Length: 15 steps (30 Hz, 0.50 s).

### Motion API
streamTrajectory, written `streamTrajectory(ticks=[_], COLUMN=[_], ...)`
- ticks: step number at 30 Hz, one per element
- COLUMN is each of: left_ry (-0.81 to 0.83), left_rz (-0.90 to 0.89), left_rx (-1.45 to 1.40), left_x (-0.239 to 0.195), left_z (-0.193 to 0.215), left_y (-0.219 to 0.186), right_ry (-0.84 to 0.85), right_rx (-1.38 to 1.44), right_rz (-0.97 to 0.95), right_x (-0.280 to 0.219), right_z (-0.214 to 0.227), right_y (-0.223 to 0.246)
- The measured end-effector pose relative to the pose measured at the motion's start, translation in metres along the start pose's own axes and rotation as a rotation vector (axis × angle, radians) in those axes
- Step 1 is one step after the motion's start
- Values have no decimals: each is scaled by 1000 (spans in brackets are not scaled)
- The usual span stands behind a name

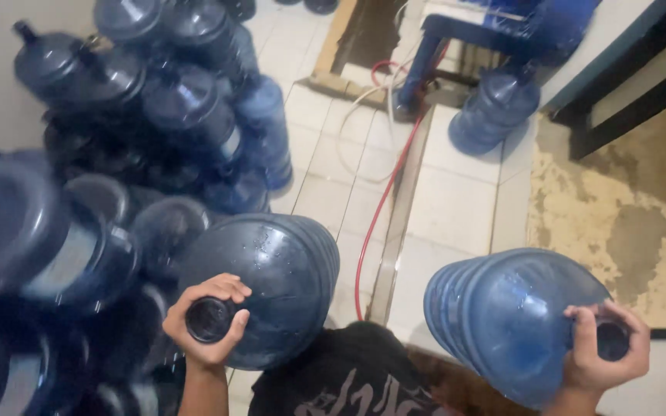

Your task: The person moves water jugs by hand, washes them using sponges from a bucket, and sprays water over the jugs using a hose.

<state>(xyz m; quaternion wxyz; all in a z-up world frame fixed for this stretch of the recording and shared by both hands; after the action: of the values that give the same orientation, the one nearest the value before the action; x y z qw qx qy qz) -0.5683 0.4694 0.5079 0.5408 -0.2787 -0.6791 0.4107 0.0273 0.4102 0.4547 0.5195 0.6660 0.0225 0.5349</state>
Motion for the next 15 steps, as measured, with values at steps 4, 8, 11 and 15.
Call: streamTrajectory(ticks=[4, 8, 11, 15], left_ry=[122, 195, 165, 128], left_rz=[45, 13, 31, 8], left_rx=[-10, 20, 39, 74], left_x=[81, 152, 197, 260], left_z=[-42, -91, -124, -177], left_y=[47, 90, 133, 170], right_ry=[0, 32, 92, 222], right_rx=[-66, -160, -135, -193], right_rz=[-2, -39, -112, -161], right_x=[25, 70, 117, 199], right_z=[-26, -72, -119, -192], right_y=[-29, -87, -152, -235])
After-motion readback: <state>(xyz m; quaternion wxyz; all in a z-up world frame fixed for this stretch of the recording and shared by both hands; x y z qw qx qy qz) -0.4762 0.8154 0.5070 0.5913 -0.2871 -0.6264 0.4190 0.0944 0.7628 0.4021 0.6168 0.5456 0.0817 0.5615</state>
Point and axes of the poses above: each hand's wrist, its own x-axis towards the middle knuckle, its own z-axis out of the back of the hand, y = z × x, the point moved 9 cm from there along x, towards the middle knuckle, and after that the axes turned 5 degrees about z, right-handed, at the moved point
